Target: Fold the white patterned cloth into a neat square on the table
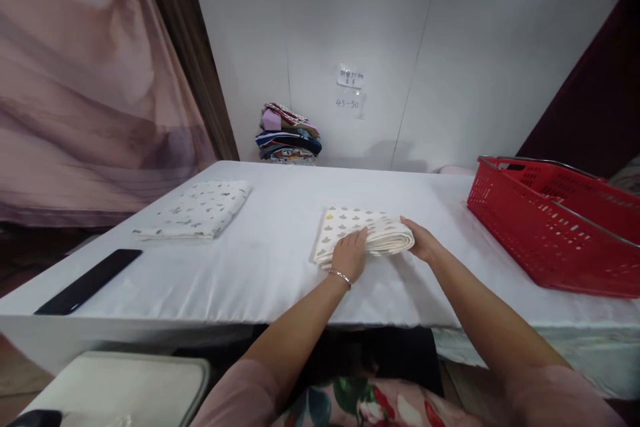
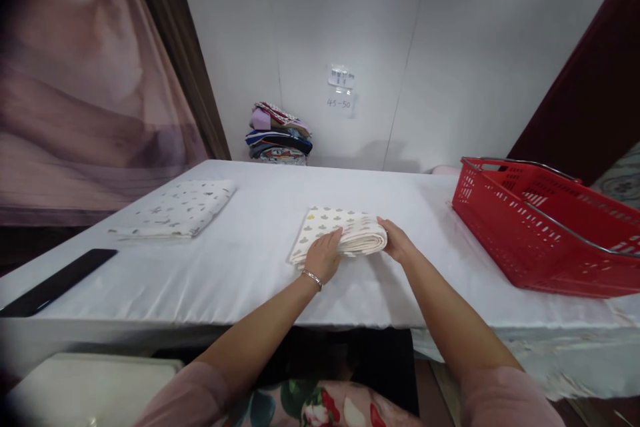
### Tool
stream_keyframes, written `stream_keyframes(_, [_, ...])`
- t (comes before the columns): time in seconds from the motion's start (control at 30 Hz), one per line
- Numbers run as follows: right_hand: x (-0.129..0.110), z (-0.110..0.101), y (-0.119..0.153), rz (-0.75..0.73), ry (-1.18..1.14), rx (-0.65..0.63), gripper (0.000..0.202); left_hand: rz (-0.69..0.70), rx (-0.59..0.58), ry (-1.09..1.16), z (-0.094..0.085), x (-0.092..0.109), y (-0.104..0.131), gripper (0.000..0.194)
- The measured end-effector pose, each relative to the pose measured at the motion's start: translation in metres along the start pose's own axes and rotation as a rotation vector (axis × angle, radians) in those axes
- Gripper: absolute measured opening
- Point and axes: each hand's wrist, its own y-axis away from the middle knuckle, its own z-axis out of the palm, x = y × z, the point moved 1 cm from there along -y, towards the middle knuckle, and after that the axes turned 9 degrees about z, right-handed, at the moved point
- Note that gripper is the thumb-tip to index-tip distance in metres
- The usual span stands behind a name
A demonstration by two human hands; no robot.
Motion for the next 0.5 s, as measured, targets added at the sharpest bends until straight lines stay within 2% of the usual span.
stream_keyframes(0.07, [0.012, -0.002, 0.004, -0.022, -0.019, 0.015, 0.032, -0.022, -0.023, 0.015, -0.012, -0.004, -0.007, 0.066])
stream_keyframes(0.2, [0.043, 0.001, 0.008, -0.203, 0.045, 0.082, 0.037, -0.035, -0.063, 0.050, -0.036, -0.005, -0.024, 0.062])
stream_keyframes(0.3, [0.058, 0.007, 0.007, -0.237, 0.024, 0.096, 0.041, -0.044, -0.075, 0.081, -0.057, 0.000, -0.041, 0.058])
stream_keyframes(0.4, [0.045, 0.013, 0.008, -0.254, -0.038, 0.071, 0.057, -0.067, -0.053, 0.146, -0.083, 0.003, -0.059, 0.053])
stream_keyframes(0.5, [0.003, 0.023, 0.015, -0.371, -0.067, 0.079, 0.081, -0.142, 0.055, 0.298, -0.113, -0.007, -0.077, 0.043])
